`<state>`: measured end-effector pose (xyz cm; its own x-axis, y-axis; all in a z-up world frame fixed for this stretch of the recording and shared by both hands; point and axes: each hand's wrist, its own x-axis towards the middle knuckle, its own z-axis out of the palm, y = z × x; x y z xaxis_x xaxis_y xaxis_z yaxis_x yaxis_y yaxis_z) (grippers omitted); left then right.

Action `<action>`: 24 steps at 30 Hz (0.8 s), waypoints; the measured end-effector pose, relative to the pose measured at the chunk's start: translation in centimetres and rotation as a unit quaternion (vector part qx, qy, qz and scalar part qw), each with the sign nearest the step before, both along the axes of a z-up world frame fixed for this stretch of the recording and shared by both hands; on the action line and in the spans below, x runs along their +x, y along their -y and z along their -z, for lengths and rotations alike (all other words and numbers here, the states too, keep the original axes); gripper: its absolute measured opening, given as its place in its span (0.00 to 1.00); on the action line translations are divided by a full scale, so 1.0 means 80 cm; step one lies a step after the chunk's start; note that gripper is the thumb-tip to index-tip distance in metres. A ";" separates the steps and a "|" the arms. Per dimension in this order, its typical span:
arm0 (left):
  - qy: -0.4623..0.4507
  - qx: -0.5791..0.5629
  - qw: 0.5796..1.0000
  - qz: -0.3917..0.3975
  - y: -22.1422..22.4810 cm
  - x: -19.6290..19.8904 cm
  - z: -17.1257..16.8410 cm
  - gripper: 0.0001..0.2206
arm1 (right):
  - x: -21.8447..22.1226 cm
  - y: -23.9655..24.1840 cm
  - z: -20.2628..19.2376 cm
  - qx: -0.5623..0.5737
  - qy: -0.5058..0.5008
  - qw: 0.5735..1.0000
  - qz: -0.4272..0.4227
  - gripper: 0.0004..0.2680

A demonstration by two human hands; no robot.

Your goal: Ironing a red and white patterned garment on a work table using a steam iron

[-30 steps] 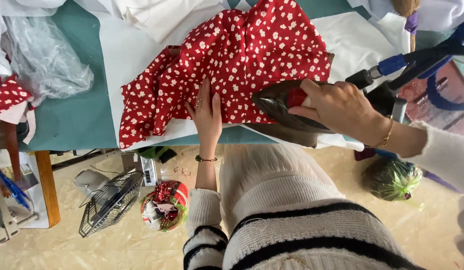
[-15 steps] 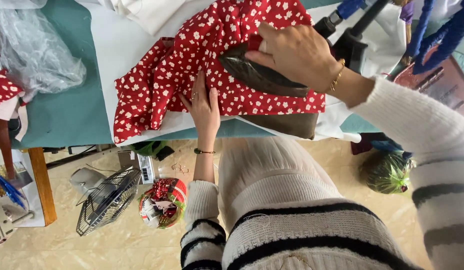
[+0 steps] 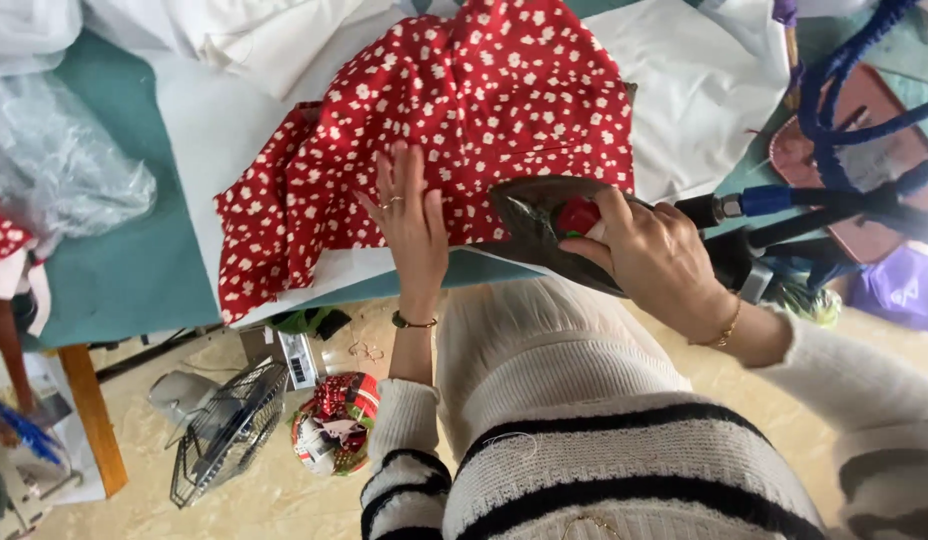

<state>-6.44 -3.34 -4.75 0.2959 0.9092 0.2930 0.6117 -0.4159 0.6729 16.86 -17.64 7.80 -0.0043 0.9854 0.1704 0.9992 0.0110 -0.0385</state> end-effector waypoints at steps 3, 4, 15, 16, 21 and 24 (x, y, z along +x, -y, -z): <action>-0.058 0.041 0.997 0.044 -0.016 0.018 -0.013 0.20 | -0.001 0.005 0.005 -0.008 -0.046 0.998 0.040 0.22; -0.056 0.043 0.996 0.050 -0.023 0.014 -0.001 0.20 | 0.000 0.003 0.001 -0.006 -0.044 0.998 0.047 0.22; 0.016 -0.096 0.990 0.106 -0.044 -0.015 -0.006 0.22 | 0.076 -0.090 -0.007 -0.063 -0.072 0.990 0.107 0.16; 0.015 -0.096 0.990 0.106 -0.044 -0.017 -0.002 0.22 | 0.077 -0.099 -0.014 -0.062 -0.072 0.990 0.107 0.16; 0.091 -0.139 0.979 0.115 -0.048 -0.028 0.013 0.27 | 0.051 -0.125 -0.040 -0.145 -0.133 0.978 -0.075 0.13; 0.130 -0.145 0.973 0.125 -0.049 -0.030 0.022 0.28 | 0.020 -0.140 -0.041 -0.146 -0.093 0.983 -0.067 0.16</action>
<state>-8.85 0.60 -6.47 0.4684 0.8740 0.1292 0.3091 -0.2991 0.9028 18.49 -6.47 11.05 -0.1326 0.9851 -0.1094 0.9649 0.1030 -0.2416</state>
